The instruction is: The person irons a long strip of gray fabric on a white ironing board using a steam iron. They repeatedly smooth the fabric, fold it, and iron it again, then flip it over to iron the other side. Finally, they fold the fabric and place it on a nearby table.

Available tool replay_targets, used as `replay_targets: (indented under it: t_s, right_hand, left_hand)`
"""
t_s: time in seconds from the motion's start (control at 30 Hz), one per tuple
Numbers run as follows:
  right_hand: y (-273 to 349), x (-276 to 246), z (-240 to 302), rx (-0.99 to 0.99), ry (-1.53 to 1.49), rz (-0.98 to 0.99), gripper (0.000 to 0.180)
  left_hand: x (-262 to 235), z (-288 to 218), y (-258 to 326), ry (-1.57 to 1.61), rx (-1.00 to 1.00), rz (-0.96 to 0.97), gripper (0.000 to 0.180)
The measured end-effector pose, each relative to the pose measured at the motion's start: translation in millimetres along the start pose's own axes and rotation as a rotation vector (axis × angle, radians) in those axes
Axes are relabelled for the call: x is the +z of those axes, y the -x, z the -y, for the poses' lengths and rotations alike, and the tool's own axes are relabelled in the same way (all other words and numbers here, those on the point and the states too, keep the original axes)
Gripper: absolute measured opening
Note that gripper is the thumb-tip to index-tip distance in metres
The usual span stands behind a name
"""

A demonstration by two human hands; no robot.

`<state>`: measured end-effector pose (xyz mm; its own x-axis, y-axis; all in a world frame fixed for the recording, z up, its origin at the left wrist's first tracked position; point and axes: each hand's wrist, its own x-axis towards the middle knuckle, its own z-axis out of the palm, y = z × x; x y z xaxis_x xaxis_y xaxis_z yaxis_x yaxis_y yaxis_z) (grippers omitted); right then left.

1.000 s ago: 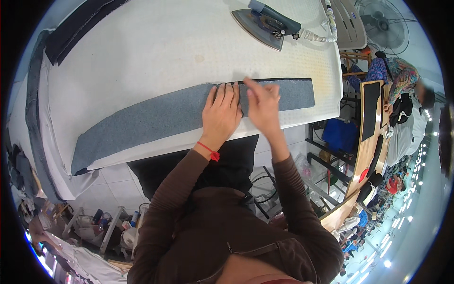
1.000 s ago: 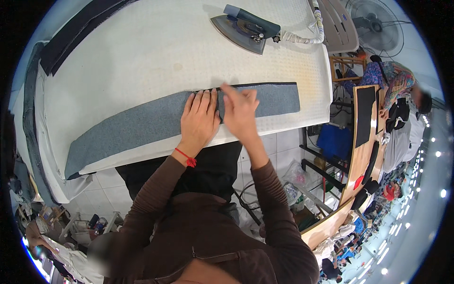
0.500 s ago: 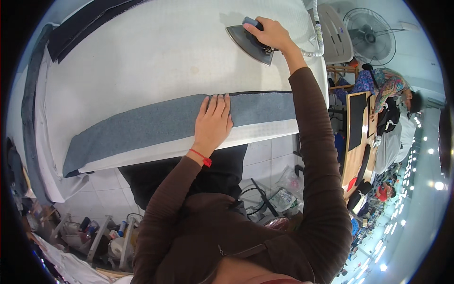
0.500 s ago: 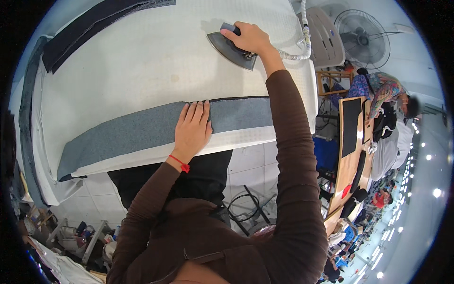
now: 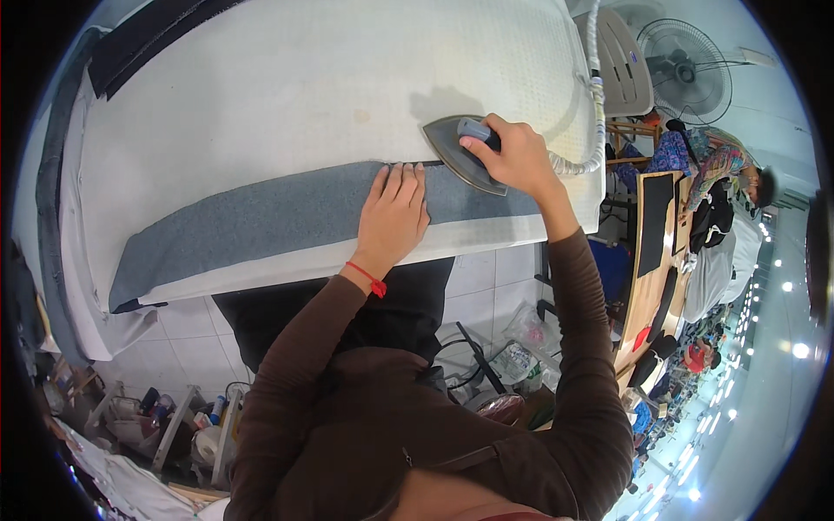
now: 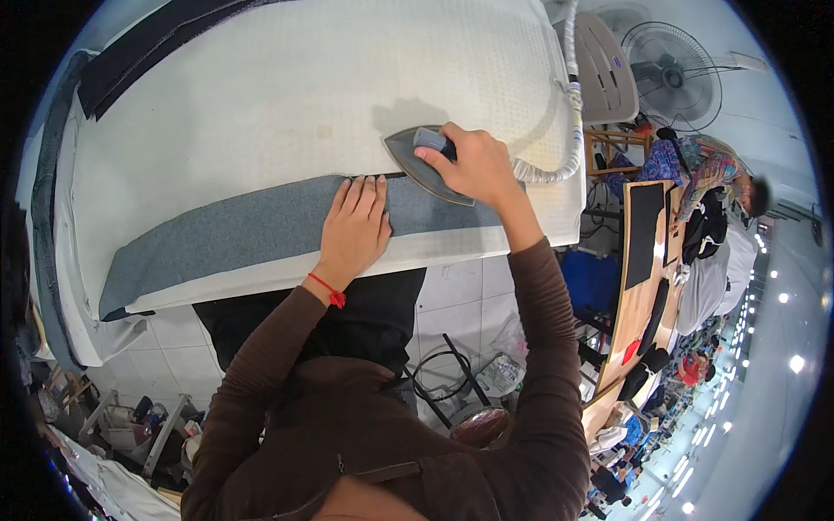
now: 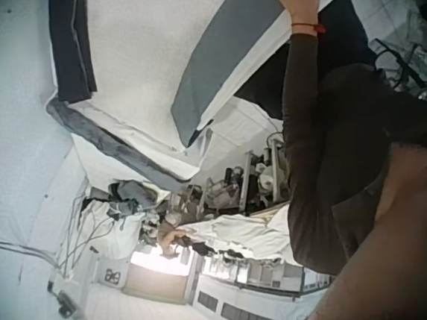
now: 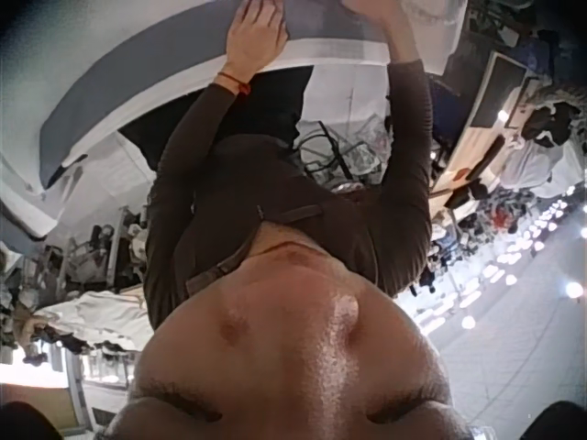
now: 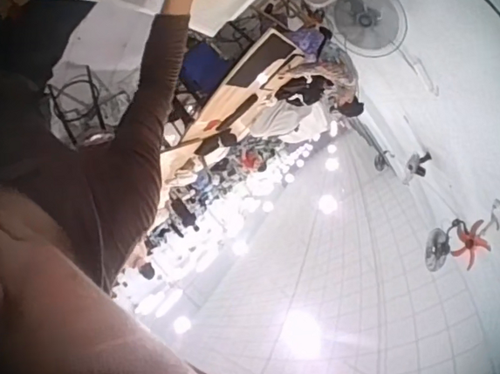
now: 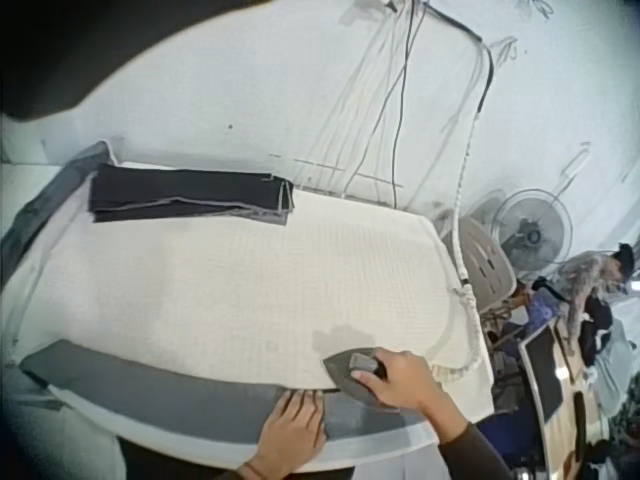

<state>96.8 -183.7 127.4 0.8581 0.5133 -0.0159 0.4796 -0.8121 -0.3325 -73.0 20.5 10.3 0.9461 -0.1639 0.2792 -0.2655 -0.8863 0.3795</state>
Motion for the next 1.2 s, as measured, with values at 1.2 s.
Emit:
replay_targets:
  t_s: [1.2]
  right_hand:
    - [16.6, 37.1, 48.4, -0.107, 0.099, -0.122, 0.057]
  left_hand:
    - [-73.5, 144.2, -20.8, 0.016, 0.543, 0.018, 0.024]
